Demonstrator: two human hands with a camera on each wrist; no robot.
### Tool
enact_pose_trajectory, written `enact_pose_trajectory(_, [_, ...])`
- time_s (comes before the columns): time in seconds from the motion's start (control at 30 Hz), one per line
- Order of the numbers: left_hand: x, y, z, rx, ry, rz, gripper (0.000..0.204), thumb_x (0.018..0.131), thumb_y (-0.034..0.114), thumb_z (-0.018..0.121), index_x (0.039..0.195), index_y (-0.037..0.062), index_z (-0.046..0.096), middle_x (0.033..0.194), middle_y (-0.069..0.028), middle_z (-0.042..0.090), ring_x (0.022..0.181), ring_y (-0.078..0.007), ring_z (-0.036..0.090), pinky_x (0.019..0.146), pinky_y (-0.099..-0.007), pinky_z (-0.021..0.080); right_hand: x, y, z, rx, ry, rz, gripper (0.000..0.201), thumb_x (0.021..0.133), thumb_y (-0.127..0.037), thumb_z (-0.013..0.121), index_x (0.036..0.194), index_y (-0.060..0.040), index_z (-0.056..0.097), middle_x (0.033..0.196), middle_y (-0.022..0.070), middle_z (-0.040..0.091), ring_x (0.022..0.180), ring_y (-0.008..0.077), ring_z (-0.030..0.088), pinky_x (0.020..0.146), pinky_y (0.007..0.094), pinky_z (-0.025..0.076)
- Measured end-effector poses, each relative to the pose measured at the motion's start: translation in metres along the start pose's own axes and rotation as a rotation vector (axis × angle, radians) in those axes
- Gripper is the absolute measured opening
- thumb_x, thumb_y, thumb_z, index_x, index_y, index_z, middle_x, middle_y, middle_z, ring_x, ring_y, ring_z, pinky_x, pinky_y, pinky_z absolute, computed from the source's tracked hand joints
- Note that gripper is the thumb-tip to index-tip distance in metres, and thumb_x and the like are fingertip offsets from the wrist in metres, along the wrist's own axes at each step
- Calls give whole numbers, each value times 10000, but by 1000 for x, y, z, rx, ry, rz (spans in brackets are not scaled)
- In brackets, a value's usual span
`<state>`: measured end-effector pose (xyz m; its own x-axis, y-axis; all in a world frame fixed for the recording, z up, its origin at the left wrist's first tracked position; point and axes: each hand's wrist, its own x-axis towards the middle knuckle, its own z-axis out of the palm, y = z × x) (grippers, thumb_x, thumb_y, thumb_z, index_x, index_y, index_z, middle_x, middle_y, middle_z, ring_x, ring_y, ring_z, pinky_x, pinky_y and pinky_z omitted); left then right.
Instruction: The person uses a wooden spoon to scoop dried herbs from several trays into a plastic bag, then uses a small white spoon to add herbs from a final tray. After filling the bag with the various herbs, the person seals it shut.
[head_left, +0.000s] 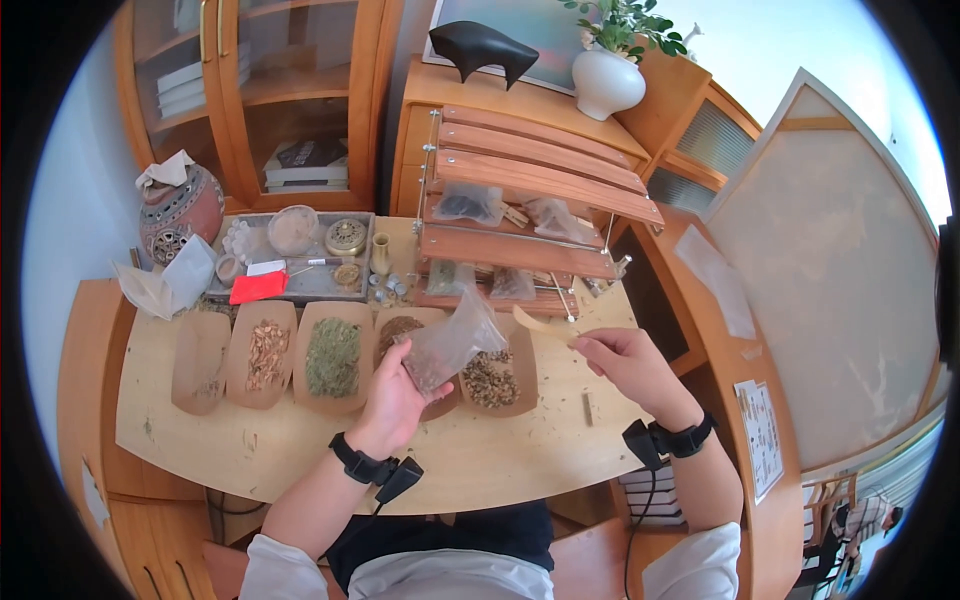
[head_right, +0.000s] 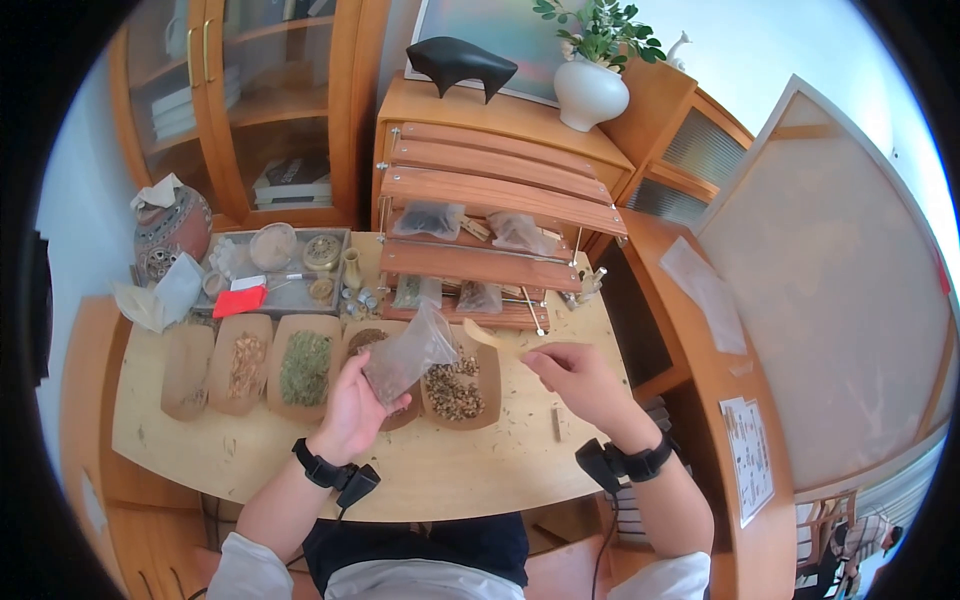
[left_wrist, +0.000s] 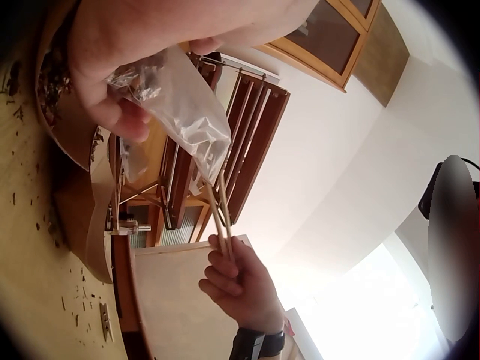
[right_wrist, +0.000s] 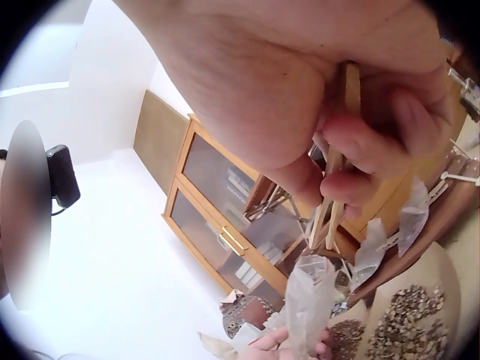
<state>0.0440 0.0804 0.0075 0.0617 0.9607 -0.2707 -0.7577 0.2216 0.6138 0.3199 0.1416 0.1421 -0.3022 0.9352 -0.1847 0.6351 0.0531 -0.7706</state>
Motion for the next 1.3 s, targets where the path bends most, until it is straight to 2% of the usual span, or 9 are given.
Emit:
enact_pose_trajectory(0.13, [0,0,0,-5,41,19,431,1013,405,410,1322,109,466,1280,-44,580,1144,-170,558,875,-397,490,1,41,4,-234,-130,81,368,924,-315,624,897,42,711,642,87,614,592,149,554,585,318,456])
enact_pose_trajectory(0.23, [2,-1,-2,3,41,12,431,1011,402,416,1321,106,466,1276,-45,582,1141,-169,559,873,-397,491,6,49,17,-302,-211,151,368,923,-301,612,891,54,702,641,96,610,584,160,559,582,325,459])
enact_pose_trajectory(0.37, [1,1,2,-1,51,12,429,1008,403,422,1316,108,473,1264,-44,588,1127,-170,565,872,-398,490,19,61,34,-173,-245,218,391,917,-310,607,867,66,699,631,96,602,567,163,545,573,326,455])
enact_pose_trajectory(0.57, [3,-1,-1,-2,58,4,432,1005,411,423,1313,113,479,1252,-42,593,1114,-169,568,877,-399,487,39,61,57,-125,-227,123,398,923,-325,596,858,52,704,617,92,598,556,168,538,562,322,444])
enact_pose_trajectory(0.87, [2,0,-1,7,49,16,440,1006,417,417,1314,109,478,1249,-41,594,1105,-170,567,889,-394,483,45,70,79,-212,-135,-36,355,926,-291,587,896,48,689,638,182,601,561,219,556,597,366,467])
enact_pose_trajectory(0.97, [3,0,-1,6,52,17,438,1007,416,418,1312,107,479,1246,-42,595,1102,-168,569,887,-394,484,43,72,77,-103,-126,12,324,920,-276,600,924,24,722,657,140,629,575,184,562,588,338,462])
enact_pose_trajectory(1.07, [4,-1,-3,-2,54,18,430,1007,411,420,1307,108,479,1242,-43,598,1098,-168,573,883,-394,486,42,75,67,92,-134,67,289,921,-248,608,965,2,747,674,54,616,590,128,530,573,294,442])
enact_pose_trajectory(1.17, [4,-1,-3,-10,63,15,419,1010,401,417,1304,108,478,1240,-45,599,1096,-169,577,880,-394,488,30,51,47,125,-145,192,273,934,-215,592,991,1,749,688,-16,556,594,77,465,562,250,403])
enact_pose_trajectory(1.3, [4,-1,-3,-2,69,11,414,1014,396,411,1306,109,476,1246,-45,597,1104,-172,576,879,-396,488,18,35,26,133,-69,89,291,956,-218,577,1009,22,732,663,-31,497,598,64,414,568,234,374])
